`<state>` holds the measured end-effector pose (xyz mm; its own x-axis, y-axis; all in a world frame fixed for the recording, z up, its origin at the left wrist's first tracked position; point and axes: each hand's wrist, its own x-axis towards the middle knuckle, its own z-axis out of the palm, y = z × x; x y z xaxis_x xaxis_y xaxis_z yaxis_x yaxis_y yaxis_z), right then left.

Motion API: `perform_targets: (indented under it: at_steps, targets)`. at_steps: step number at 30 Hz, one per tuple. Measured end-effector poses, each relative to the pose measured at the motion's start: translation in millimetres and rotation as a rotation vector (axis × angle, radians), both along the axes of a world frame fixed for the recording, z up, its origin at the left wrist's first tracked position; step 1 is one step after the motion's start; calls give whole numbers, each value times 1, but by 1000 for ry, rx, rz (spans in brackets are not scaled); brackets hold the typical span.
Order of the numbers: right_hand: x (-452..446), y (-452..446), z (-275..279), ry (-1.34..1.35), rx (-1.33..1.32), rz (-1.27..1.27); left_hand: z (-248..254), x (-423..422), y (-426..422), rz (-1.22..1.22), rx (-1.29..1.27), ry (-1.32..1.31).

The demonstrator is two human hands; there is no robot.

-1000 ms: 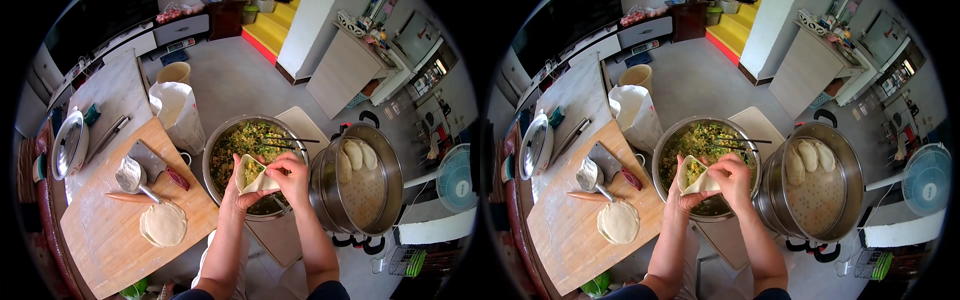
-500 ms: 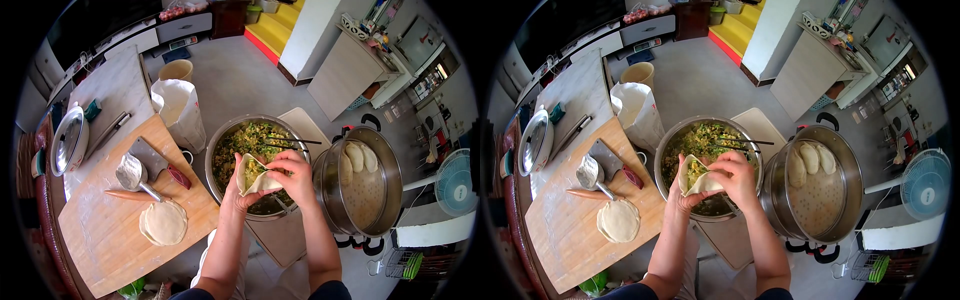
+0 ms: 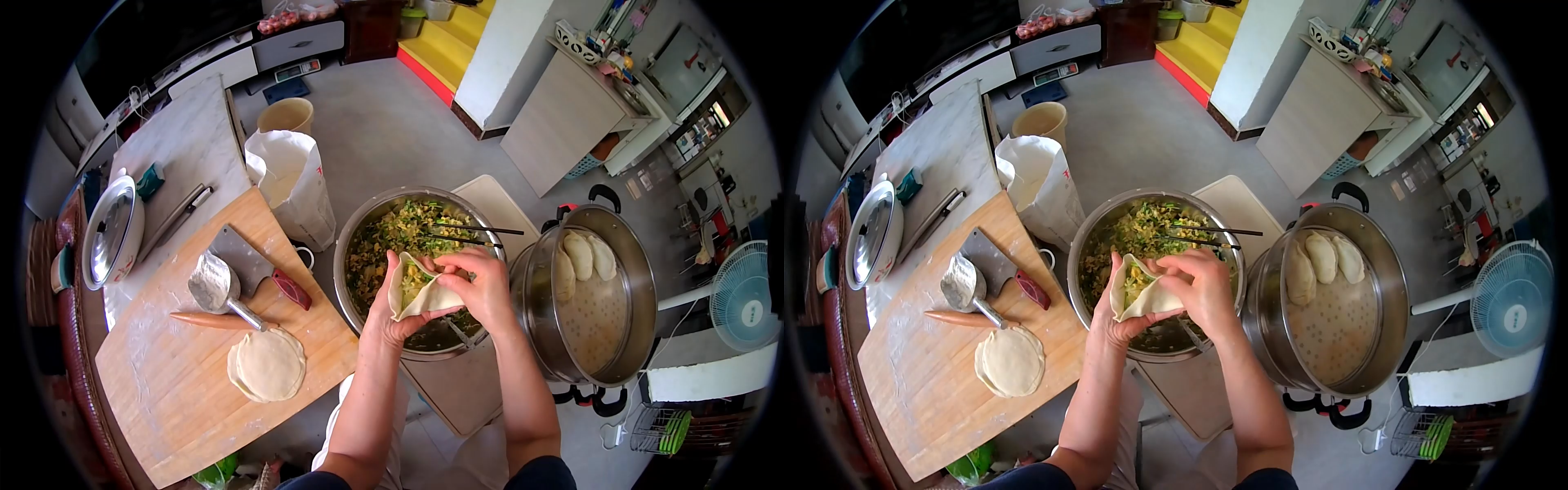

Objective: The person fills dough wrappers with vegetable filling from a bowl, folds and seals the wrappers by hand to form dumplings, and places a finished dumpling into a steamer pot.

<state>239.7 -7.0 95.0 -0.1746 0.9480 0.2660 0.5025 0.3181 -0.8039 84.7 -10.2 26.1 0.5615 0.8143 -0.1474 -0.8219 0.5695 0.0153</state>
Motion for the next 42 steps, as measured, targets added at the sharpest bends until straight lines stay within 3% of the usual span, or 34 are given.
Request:
perform_targets:
  at_steps: [7,10,14,17,21,25,30,35,42]
  targets:
    - [7,10,10,-7,-120,112,-9,-2,1,-4,-7,-109]
    - [12,10,9,273,-96,75,-9,-6,1,0,-10,-139]
    - [29,-10,-1,430,-313,133,-7,-13,1,14,-35,-129]
    - [26,-26,-9,543,-286,69,-6,-17,1,25,-39,-135]
    - [29,-41,-23,338,53,0,-9,-20,1,39,-38,-209]
    - [11,-50,-35,682,-268,-63,-8,-23,2,36,-92,-230]
    - [-4,-46,-48,603,-305,-121,-7,-20,3,67,-84,-199]
    - [10,-47,-18,517,-213,-175,-10,-29,6,114,-25,-125]
    - [-3,-14,35,73,104,-75,-6,-27,4,101,9,-83]
